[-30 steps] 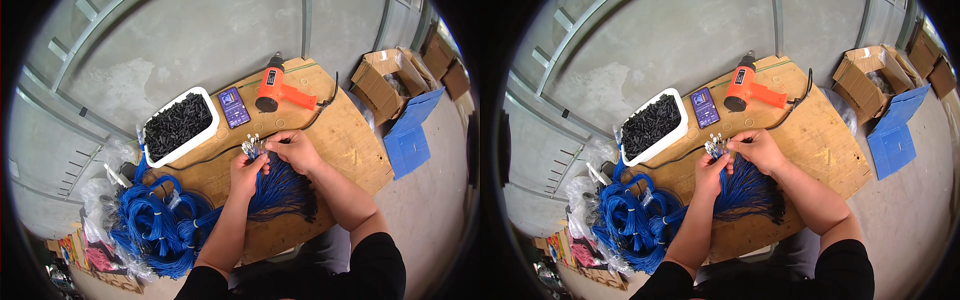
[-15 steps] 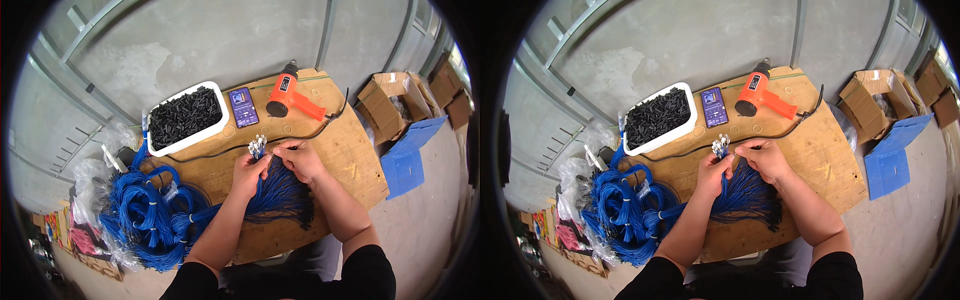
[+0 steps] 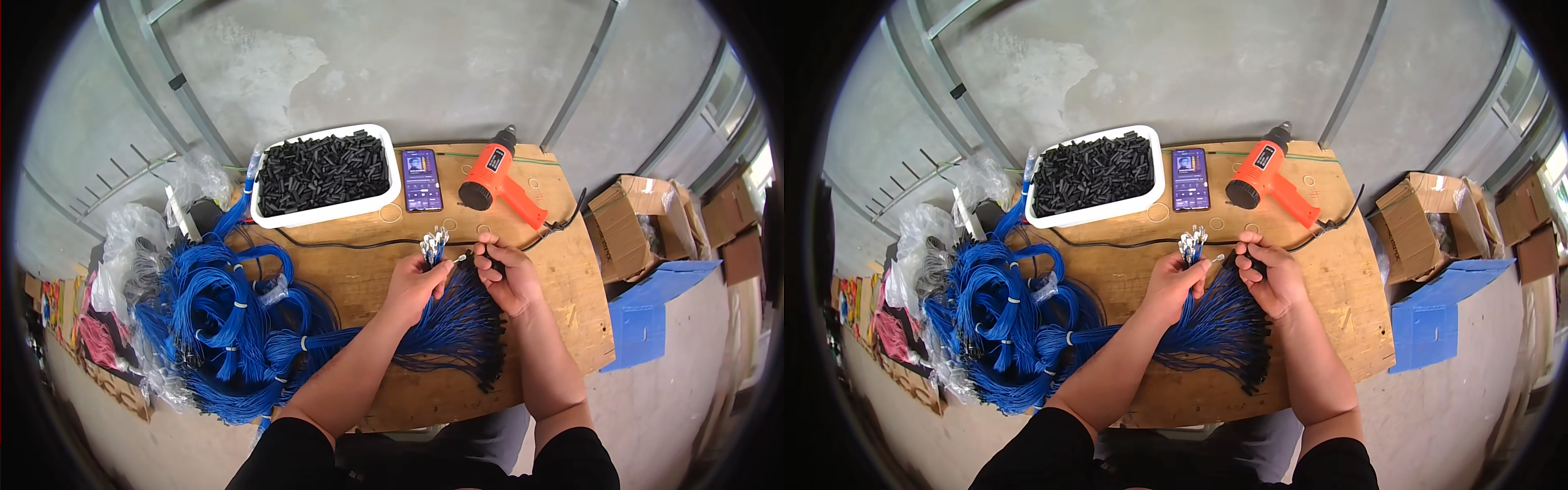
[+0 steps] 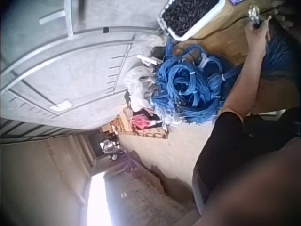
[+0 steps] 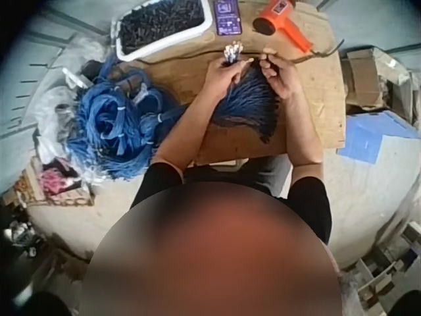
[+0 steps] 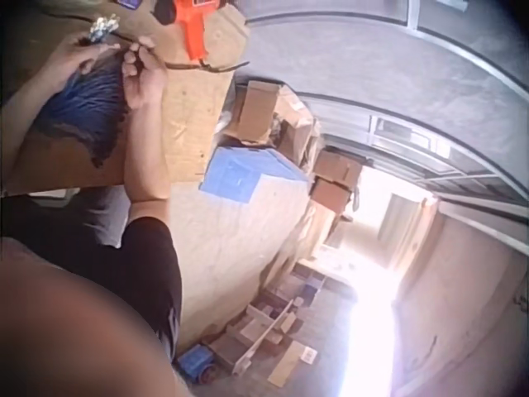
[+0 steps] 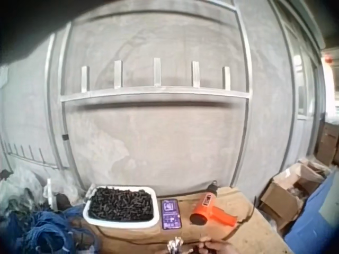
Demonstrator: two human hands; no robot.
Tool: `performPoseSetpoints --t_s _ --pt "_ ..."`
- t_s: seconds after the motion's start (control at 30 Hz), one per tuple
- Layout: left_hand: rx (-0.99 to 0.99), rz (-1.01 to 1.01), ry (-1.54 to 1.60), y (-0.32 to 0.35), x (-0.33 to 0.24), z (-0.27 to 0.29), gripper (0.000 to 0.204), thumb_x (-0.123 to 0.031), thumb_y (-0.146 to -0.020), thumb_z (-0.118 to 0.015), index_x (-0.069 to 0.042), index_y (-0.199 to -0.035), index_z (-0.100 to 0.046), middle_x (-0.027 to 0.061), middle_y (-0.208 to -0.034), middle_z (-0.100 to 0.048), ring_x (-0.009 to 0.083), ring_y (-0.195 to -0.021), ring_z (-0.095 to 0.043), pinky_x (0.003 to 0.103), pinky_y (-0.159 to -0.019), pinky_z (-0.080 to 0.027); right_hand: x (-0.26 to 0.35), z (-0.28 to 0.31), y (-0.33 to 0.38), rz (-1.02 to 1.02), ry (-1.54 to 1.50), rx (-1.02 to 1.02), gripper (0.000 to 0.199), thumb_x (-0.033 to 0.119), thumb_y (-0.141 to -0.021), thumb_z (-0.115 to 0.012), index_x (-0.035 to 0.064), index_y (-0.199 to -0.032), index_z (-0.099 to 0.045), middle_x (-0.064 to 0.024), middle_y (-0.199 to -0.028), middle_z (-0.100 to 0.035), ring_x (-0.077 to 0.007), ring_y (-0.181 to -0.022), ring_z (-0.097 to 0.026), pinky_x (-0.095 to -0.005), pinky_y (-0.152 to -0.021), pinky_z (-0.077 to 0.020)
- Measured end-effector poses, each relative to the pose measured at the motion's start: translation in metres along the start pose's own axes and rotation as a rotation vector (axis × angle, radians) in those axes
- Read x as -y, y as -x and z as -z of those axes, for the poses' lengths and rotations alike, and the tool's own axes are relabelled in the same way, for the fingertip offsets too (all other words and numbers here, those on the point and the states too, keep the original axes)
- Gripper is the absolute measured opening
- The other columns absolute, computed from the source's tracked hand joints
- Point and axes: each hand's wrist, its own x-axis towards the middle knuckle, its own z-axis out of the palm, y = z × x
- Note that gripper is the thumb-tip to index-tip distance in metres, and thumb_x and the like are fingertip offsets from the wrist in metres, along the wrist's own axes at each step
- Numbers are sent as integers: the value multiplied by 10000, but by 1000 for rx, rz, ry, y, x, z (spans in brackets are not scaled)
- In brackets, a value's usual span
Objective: Slide small heat-shrink tubes onto the ends of individual wires in a blue cable bundle.
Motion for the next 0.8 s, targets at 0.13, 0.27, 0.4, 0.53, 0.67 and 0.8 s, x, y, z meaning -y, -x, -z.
performPoseSetpoints --t_s 0.13,0.27,0.4,0.53,0.67,0.8 --pt "-7 26 26 -1 0 3 128 -124 -932 -673 -9 -892 -633 -5 -645 -543 80 -513 -481 240 -473 -368 0 0 -2 -10 -30 -21 173 71 -1017 -484 -12 -1153 -549 -96 -950 -574 -114 -726 -487 -178 -526 -376" --pt "-3 38 37 -2 -2 2 132 -128 -930 -679 -9 -891 -637 -12 -639 -530 75 -510 -469 239 -473 -362 3 11 -6 28 -144 -45 192 138 -1043 -488 0 -1162 -549 -90 -939 -577 -100 -699 -458 -153 -481 -338" --pt "8 45 24 -2 -3 2 113 -108 -918 -695 -24 -919 -620 -6 -646 -538 80 -520 -467 243 -482 -361 4 15 -5 31 -141 -63 206 184 -1046 -486 16 -1139 -560 -81 -894 -568 -98 -634 -436 -167 -445 -324" --pt "4 37 11 -3 0 3 111 -102 -916 -697 -20 -927 -623 -6 -648 -540 79 -523 -473 242 -481 -369 4 18 -5 -37 -200 -53 225 203 -1044 -460 25 -1121 -574 -70 -859 -550 -108 -595 -426 -184 -425 -315" --pt "7 31 6 -2 -1 2 107 -99 -917 -694 -20 -927 -623 -6 -649 -541 80 -525 -476 242 -480 -371 10 14 -2 -42 -215 -61 210 161 -1032 -441 26 -1115 -579 -68 -848 -545 -121 -603 -432 -195 -427 -324" --pt "8 33 0 -2 -1 3 105 -100 -918 -691 -21 -927 -623 -7 -649 -539 80 -527 -475 243 -482 -371 9 11 -2 -8 -175 -72 195 136 -1023 -439 30 -1130 -563 -72 -863 -555 -127 -619 -446 -199 -438 -335"
